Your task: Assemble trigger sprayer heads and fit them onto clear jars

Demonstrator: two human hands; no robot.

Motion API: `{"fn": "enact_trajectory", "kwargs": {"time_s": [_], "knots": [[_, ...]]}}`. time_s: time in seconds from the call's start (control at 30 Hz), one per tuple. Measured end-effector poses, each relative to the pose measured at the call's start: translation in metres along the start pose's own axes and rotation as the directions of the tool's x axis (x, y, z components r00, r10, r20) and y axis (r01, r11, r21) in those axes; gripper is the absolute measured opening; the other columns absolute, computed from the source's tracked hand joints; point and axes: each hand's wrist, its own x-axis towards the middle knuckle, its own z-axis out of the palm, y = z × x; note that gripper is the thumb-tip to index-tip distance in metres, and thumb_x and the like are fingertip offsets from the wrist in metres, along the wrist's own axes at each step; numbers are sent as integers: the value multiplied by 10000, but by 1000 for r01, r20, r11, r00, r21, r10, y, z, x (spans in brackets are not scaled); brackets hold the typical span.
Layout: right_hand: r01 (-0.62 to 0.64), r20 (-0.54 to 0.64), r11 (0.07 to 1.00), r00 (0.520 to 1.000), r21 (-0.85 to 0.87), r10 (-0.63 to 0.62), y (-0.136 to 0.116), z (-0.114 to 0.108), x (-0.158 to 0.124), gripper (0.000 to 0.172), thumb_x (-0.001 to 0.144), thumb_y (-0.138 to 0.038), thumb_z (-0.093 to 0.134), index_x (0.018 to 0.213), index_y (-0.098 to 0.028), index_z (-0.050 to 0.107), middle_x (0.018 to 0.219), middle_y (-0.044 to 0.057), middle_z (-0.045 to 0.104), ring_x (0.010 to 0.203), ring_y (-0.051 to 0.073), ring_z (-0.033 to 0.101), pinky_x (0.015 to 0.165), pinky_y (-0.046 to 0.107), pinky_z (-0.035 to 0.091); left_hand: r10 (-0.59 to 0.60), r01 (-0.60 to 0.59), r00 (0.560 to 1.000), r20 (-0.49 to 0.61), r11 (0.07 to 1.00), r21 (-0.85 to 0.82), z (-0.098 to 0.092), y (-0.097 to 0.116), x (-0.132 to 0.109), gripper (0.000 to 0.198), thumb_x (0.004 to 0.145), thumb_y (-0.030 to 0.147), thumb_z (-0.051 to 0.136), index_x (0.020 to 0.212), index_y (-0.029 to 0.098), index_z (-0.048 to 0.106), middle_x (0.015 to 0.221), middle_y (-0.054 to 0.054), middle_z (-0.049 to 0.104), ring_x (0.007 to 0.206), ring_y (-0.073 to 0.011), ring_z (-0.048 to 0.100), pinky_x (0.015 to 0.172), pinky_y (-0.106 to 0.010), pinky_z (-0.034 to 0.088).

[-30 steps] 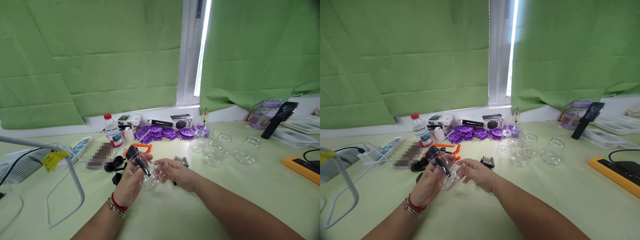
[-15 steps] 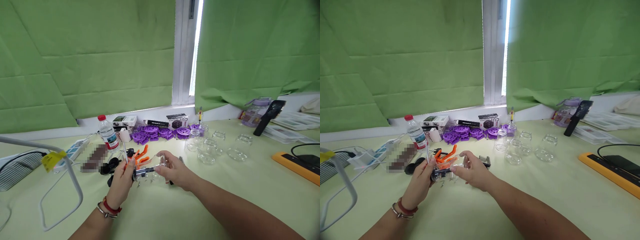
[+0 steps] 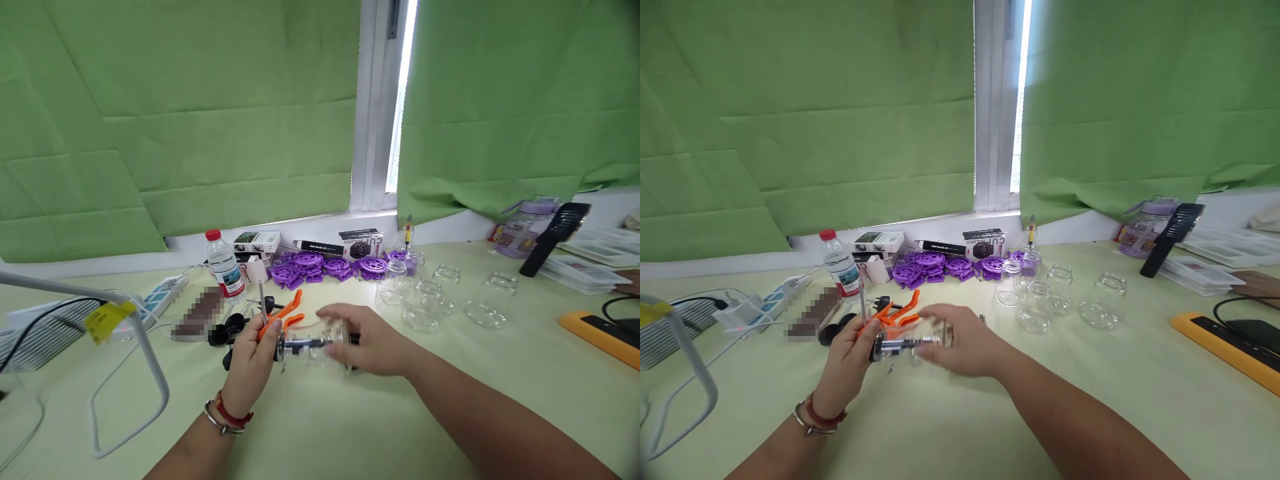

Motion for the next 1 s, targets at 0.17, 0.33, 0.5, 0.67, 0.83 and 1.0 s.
{"fn": "enact_trajectory", "kwargs": {"time_s": [0.17, 0.33, 0.5, 0.67, 0.83, 1.0], "knots": [[152, -132, 988, 980, 36, -146, -1, 4, 0, 814, 709, -589, 682, 1408, -317, 366, 1454, 114, 343, 1300, 312, 375, 1002, 475, 389, -15, 12, 999, -41, 997, -75, -2, -3, -3, 285, 817, 490, 586, 814, 205, 600, 671, 18, 525, 598, -124, 456, 537, -222, 380], [-193, -18, 968, 980, 162, 198, 2, 9, 0, 720, 797, -597, 575, 1395, -257, 362, 1239, 162, 538, 929, 264, 633, 706, 401, 545, 81, -78, 992, -98, 996, 30, -5, 6, -2, 242, 796, 450, 621, 770, 209, 615, 650, 13, 526, 599, -127, 441, 546, -225, 376], [502, 145, 744, 858, -442, -493, -16, 11, -8, 413, 838, -200, 628, 1203, -386, 574, 1372, 0, 514, 1337, 271, 360, 1107, 473, 267, -349, 371, 928, 133, 899, -232, -5, 21, 10, 379, 777, 560, 576, 643, 214, 499, 539, 38, 434, 427, -91, 320, 381, -216, 226], [524, 188, 670, 840, -526, -509, -9, 17, -7, 476, 879, -264, 591, 1302, -444, 467, 1428, -45, 448, 1382, 225, 303, 1158, 482, 186, -37, 22, 992, -123, 993, -115, -7, 15, 6, 338, 805, 501, 567, 647, 205, 532, 572, 21, 471, 480, -110, 397, 415, -234, 288], [-64, -147, 997, 988, -47, 57, -1, 12, -2, 727, 884, -552, 474, 1478, -258, 174, 1332, 166, 479, 1159, 278, 548, 858, 461, 534, 295, -263, 926, -236, 952, 158, -9, -1, -8, 257, 791, 430, 598, 854, 181, 622, 645, 24, 543, 572, -118, 462, 539, -239, 395], [187, -29, 953, 980, -240, -199, -15, 2, -7, 642, 790, -363, 677, 1352, -244, 391, 1262, 125, 517, 1095, 246, 561, 854, 407, 537, 100, -94, 975, -198, 995, 40, -6, 2, -2, 297, 776, 477, 605, 744, 183, 598, 573, 34, 496, 509, -105, 443, 476, -232, 373]]}}
